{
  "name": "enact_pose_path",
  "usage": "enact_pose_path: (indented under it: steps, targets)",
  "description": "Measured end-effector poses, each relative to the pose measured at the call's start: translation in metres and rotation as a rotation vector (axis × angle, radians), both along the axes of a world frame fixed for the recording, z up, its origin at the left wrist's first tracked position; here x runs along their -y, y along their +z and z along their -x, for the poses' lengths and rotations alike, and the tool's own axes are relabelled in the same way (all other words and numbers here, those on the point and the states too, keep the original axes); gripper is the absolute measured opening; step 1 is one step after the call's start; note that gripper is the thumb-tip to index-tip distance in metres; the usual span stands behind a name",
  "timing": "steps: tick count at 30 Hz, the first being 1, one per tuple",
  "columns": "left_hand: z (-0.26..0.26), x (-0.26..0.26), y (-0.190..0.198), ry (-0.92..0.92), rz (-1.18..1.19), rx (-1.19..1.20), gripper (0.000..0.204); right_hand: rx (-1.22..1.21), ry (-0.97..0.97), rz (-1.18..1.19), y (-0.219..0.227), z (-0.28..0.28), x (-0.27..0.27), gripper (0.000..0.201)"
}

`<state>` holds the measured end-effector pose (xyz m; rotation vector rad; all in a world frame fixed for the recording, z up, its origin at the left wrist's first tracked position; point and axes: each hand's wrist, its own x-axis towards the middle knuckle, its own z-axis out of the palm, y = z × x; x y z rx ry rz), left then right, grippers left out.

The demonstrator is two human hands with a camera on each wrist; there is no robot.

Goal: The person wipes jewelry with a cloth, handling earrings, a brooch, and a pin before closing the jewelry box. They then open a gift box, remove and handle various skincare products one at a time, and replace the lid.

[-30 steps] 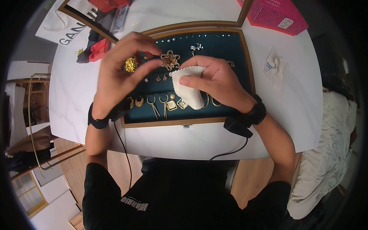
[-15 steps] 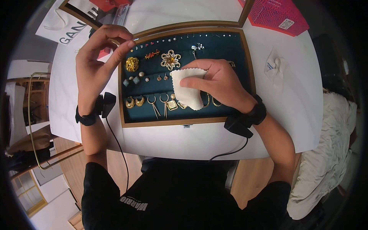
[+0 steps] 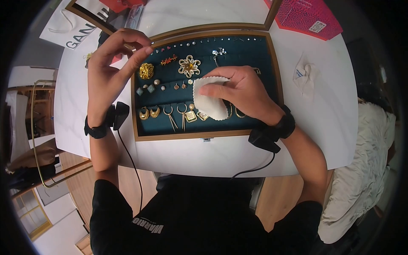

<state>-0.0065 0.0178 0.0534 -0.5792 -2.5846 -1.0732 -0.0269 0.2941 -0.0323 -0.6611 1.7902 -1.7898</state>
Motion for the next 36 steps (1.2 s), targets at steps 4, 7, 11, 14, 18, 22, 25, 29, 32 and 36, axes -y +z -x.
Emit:
enact_pose_path:
  steps: [4, 7, 11, 14, 18, 22, 25, 29, 32, 36]
  targets:
    - [0.0005, 0.0004, 0.0, -0.003, 0.005, 0.01, 0.014, -0.017, -0.033, 0.018, 0.002, -0.0031, 0.0036, 0.025]
    - [0.0002, 0.001, 0.0003, -0.01, 0.013, 0.001, 0.014, -0.053, 0.017, 0.016, -0.0014, -0.0016, 0.0013, 0.025]
    - [0.0004, 0.0016, 0.0, -0.012, 0.018, -0.002, 0.013, -0.019, -0.003, 0.0, -0.0001, -0.0005, 0.0009, 0.026]
    - [0.0007, 0.0015, -0.0004, -0.015, 0.018, -0.001, 0.013, -0.018, -0.022, 0.02, 0.0018, -0.0024, 0.003, 0.025]
    - [0.0001, 0.0011, -0.0005, -0.005, 0.013, 0.001, 0.014, -0.053, 0.003, 0.022, -0.0003, -0.0003, 0.0015, 0.023]
    - [0.0001, 0.0005, -0.0006, -0.003, 0.009, 0.005, 0.015, -0.025, -0.024, 0.036, 0.0008, -0.0032, 0.0042, 0.024]
    - [0.0002, 0.0005, 0.0002, -0.003, 0.016, 0.006, 0.014, -0.026, 0.002, 0.024, 0.0005, -0.0017, 0.0009, 0.025]
    - [0.0007, 0.0019, -0.001, -0.011, 0.019, -0.013, 0.014, -0.052, -0.056, 0.005, -0.0024, -0.001, 0.0012, 0.026]
    - [0.0001, 0.0011, -0.0004, -0.008, 0.012, -0.007, 0.014, -0.047, -0.027, 0.017, -0.0012, -0.0022, 0.0015, 0.026]
    - [-0.0002, 0.0008, 0.0, -0.004, 0.01, 0.007, 0.014, -0.013, -0.024, 0.015, -0.0007, -0.001, 0.0007, 0.027]
